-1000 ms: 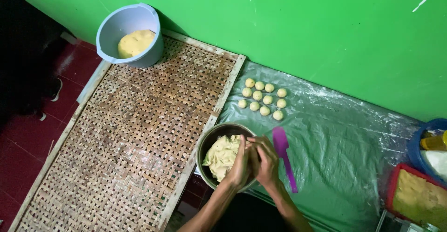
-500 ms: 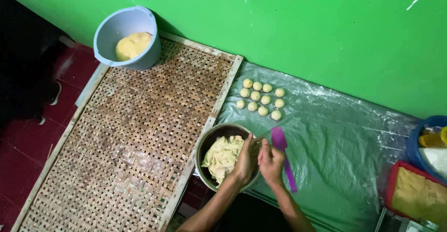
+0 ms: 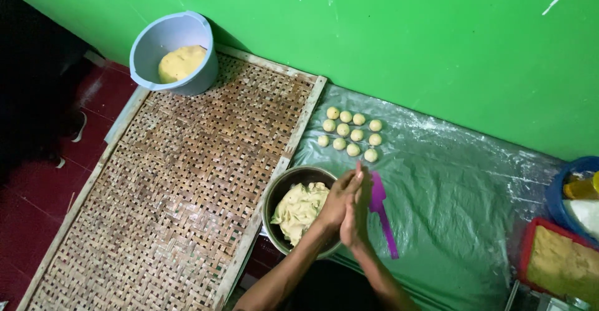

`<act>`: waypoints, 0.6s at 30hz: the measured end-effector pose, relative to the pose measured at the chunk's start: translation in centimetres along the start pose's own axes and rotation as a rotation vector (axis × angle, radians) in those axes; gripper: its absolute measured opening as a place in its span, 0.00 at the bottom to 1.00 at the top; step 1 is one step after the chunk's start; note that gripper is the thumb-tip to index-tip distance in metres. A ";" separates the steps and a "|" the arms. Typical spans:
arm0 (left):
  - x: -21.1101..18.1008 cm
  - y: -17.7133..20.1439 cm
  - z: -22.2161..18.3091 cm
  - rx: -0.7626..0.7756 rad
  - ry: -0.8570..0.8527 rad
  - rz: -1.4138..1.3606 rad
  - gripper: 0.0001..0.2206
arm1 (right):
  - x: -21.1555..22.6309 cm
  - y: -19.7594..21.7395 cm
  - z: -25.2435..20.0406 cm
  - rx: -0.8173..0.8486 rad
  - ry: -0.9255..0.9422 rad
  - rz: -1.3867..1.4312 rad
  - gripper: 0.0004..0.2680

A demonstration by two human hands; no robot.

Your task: The person is shaping portions of dough into small balls by hand in a production area.

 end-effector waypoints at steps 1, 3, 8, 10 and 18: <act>-0.1 0.2 0.3 -0.007 -0.016 0.018 0.17 | 0.1 0.6 0.3 0.025 -0.031 -0.028 0.26; -0.1 0.6 0.7 -0.015 -0.035 0.035 0.15 | -0.5 1.3 0.7 0.050 -0.059 -0.056 0.27; 0.1 1.6 0.2 -0.014 -0.011 0.187 0.10 | -0.5 5.1 1.5 -0.153 0.131 -0.078 0.22; 3.1 2.3 1.8 0.004 -0.003 0.258 0.15 | -0.6 5.6 1.5 -0.152 0.116 -0.072 0.20; 2.4 2.0 -0.1 -0.053 0.128 -0.057 0.31 | -1.5 4.1 1.1 -0.011 0.199 -0.004 0.19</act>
Point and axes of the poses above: each hand's wrist, its own z-axis towards the middle knuckle, its own y-axis out of the back of the hand, x = y × z, the point moved 10 cm from there along z, towards the middle knuckle, and after that the axes turned 1 degree about -z, right-handed, at the moved point
